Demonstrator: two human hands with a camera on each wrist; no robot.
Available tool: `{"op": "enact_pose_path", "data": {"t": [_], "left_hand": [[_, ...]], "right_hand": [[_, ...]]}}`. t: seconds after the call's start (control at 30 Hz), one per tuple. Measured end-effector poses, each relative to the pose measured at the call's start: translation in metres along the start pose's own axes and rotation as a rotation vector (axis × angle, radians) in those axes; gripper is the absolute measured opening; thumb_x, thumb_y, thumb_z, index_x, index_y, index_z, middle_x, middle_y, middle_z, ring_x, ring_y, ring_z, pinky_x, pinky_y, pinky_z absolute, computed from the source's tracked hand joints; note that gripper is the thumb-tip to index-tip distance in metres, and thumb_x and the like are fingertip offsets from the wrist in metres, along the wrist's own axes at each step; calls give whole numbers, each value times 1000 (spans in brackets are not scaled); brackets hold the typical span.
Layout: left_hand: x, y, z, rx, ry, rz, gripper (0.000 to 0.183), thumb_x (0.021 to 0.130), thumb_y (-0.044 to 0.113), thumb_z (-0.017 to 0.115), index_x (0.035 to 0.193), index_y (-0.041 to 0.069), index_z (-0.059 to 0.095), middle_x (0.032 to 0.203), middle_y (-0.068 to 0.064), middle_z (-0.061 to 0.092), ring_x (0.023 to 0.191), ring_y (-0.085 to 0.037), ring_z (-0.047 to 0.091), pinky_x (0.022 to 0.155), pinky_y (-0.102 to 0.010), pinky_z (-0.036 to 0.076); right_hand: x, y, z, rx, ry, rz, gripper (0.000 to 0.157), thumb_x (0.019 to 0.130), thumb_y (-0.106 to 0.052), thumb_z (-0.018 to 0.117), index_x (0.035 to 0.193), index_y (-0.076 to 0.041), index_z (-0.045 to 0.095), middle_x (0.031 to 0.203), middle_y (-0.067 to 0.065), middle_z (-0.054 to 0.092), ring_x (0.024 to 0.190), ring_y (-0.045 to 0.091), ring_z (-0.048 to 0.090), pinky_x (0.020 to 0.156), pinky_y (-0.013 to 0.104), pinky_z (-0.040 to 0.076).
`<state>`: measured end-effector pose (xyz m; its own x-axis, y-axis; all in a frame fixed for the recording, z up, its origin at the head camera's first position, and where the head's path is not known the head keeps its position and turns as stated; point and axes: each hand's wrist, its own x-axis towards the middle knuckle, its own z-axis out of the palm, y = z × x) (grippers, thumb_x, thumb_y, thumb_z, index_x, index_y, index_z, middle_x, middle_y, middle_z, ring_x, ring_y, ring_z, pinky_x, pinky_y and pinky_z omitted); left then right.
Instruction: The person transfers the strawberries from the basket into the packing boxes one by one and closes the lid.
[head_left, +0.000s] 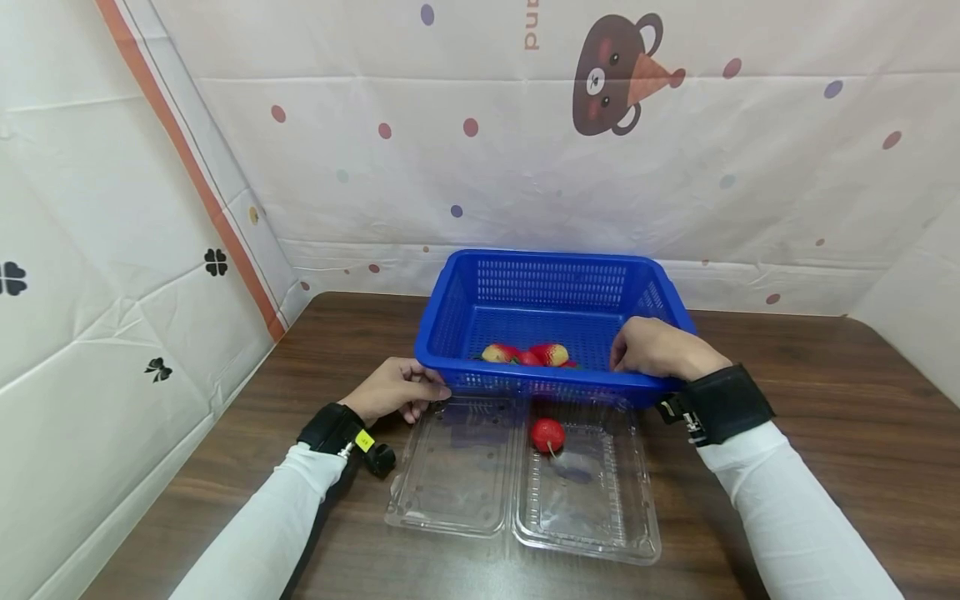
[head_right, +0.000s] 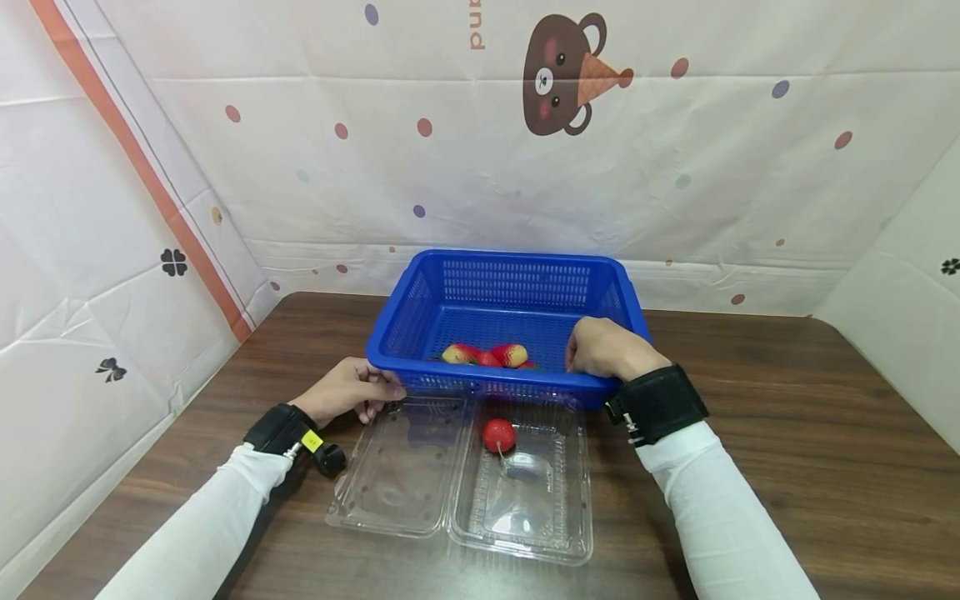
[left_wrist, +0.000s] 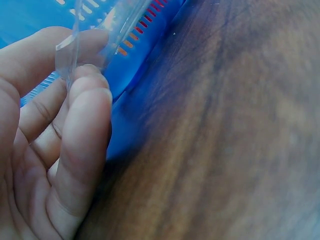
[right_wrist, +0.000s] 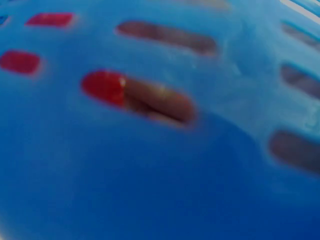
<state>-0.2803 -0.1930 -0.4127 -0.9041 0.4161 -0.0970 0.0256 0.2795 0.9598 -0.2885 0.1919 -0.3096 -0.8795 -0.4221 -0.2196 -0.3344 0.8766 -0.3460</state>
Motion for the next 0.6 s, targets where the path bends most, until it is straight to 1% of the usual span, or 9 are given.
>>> {"op": "enact_pose_path", "data": {"t": [0.2,0.43,0.6], "left_hand": [[1,-1,0,6,-1,6,28,82,21,77,97,0,67,62,-3,56,50,-12,52,45,-23,53],[1,-1,0,5,-3,7,27,82,21,77,96,0,67,62,-3,56,50,-12,52,45,-23,53],[2,-1,0,5,-4,9,28,81,22,78,96,1,67,62,-3,57,49,-13,52,45,-23,53]], "right_hand": [[-1,0,0,-13,33,-19,11,87,-8,67,78,-12,73,72,0,66,60,13,53,55,27,47],[-3,-1,-1,-19,79,-32,13,87,-11,68,75,-13,72,69,-1,64,59,14,53,54,28,46],[-5,-3,-3,-1,119,-28,14,87,-13,69,73,-13,71,67,-1,63,59,14,53,53,28,45]]}}
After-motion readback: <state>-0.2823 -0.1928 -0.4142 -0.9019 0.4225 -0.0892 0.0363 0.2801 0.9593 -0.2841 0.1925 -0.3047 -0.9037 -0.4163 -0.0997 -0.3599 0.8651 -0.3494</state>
